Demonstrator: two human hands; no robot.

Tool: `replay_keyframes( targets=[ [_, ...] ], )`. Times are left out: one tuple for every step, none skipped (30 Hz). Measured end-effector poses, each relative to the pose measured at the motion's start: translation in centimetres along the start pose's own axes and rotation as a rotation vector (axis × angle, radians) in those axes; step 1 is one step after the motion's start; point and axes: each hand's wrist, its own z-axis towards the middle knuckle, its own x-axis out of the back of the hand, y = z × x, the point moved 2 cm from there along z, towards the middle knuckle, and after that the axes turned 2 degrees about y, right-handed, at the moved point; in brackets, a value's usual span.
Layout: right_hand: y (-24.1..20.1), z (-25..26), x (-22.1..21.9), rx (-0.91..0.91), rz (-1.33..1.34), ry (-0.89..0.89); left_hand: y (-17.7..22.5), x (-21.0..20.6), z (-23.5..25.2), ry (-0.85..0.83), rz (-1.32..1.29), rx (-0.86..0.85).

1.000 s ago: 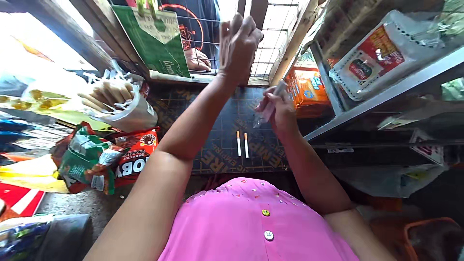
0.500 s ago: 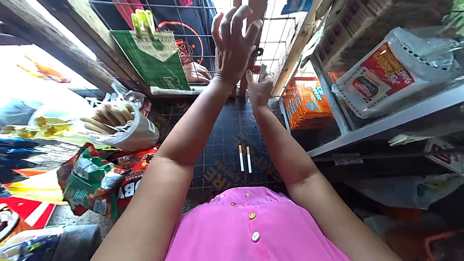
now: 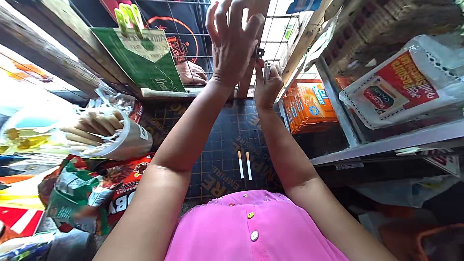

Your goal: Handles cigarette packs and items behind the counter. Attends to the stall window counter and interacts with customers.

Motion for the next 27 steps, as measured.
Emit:
replay_keyframes(
  targets=[
    [0.0,0.1,-0.1,-0.026,0.029,-0.006,-0.3,0.4,0.1,-0.005,-0.038,0.025],
    [0.0,0.2,-0.1,-0.073,0.059,-0.019,-0.6,0.9,-0.2,0.012,-0.084,0.061],
    [-0.1,0.2,-0.1,-0.118,0.078,-0.025,-0.9,1.2,-0.7,0.042,-0.127,0.107],
    [-0.3,0.4,-0.1,-0.145,0.088,-0.028,-1.1,1.4,-1.3,0.071,-0.18,0.166],
    [-0.5,0.5,-0.1,-0.15,0.103,-0.025,-1.4,1.3,-2.1,0.092,-0.254,0.233],
    [-0.7,0.7,-0.1,-0.144,0.121,-0.02,-1.6,1.0,-3.0,0.096,-0.325,0.299],
    [-0.9,0.8,-0.1,-0.129,0.137,-0.017,-1.6,0.6,-3.7,0.091,-0.372,0.351],
    [-1.1,0.9,-0.3,-0.11,0.159,-0.013,-1.4,0.4,-4.4,0.069,-0.382,0.374],
    [-1.4,1.0,-0.3,-0.098,0.19,-0.02,-1.1,0.2,-5.0,0.061,-0.346,0.351],
    [-1.7,1.1,-0.4,-0.096,0.216,-0.034,-0.5,0.1,-5.4,0.074,-0.266,0.295],
    [-1.8,1.2,-0.5,-0.092,0.227,-0.046,0.0,0.0,-5.6,0.102,-0.17,0.225],
    [-1.9,1.3,-0.5,-0.083,0.232,-0.053,0.4,-0.1,-5.5,0.121,-0.09,0.17],
    [-1.9,1.4,-0.4,-0.074,0.232,-0.054,0.6,-0.2,-5.3,0.12,-0.035,0.143],
    [-1.8,1.4,-0.4,-0.062,0.225,-0.05,0.7,-0.4,-4.9,0.105,0.001,0.14],
    [-1.8,1.5,-0.3,-0.048,0.221,-0.05,0.9,-0.5,-4.3,0.08,0.021,0.157],
    [-1.9,1.6,-0.2,-0.037,0.211,-0.051,1.1,-0.6,-3.8,0.043,0.041,0.184],
    [-1.9,1.6,-0.1,-0.04,0.197,-0.057,1.3,-0.8,-3.3,0.009,0.064,0.214],
    [-2.0,1.7,0.0,-0.052,0.184,-0.069,1.6,-1.1,-2.9,-0.005,0.073,0.244],
    [-2.2,1.7,0.2,-0.065,0.166,-0.088,1.8,-1.4,-2.6,-0.002,0.054,0.275],
    [-2.4,1.8,0.4,-0.089,0.138,-0.111,2.0,-1.4,-2.2,-0.003,0.018,0.313],
    [-2.6,1.7,0.6,-0.122,0.113,-0.127,2.1,-1.1,-1.8,0.016,-0.029,0.342],
    [-2.7,1.6,0.9,-0.156,0.126,-0.127,2.2,-0.6,-1.4,0.054,-0.088,0.357],
    [-2.4,1.3,1.0,-0.181,0.169,-0.118,2.1,0.1,-0.8,0.118,-0.157,0.353],
    [-2.3,1.1,1.3,-0.219,0.221,-0.109,1.9,1.0,-0.3,0.183,-0.244,0.342],
    [-2.1,0.7,1.6,-0.268,0.27,-0.112,1.6,2.0,-0.1,0.245,-0.335,0.33],
    [-2.0,0.4,2.0,-0.324,0.322,-0.128,1.4,3.0,-0.2,0.295,-0.413,0.326],
    [-1.8,0.1,2.2,-0.368,0.386,-0.153,1.0,3.7,-0.8,0.323,-0.476,0.346]
  ],
)
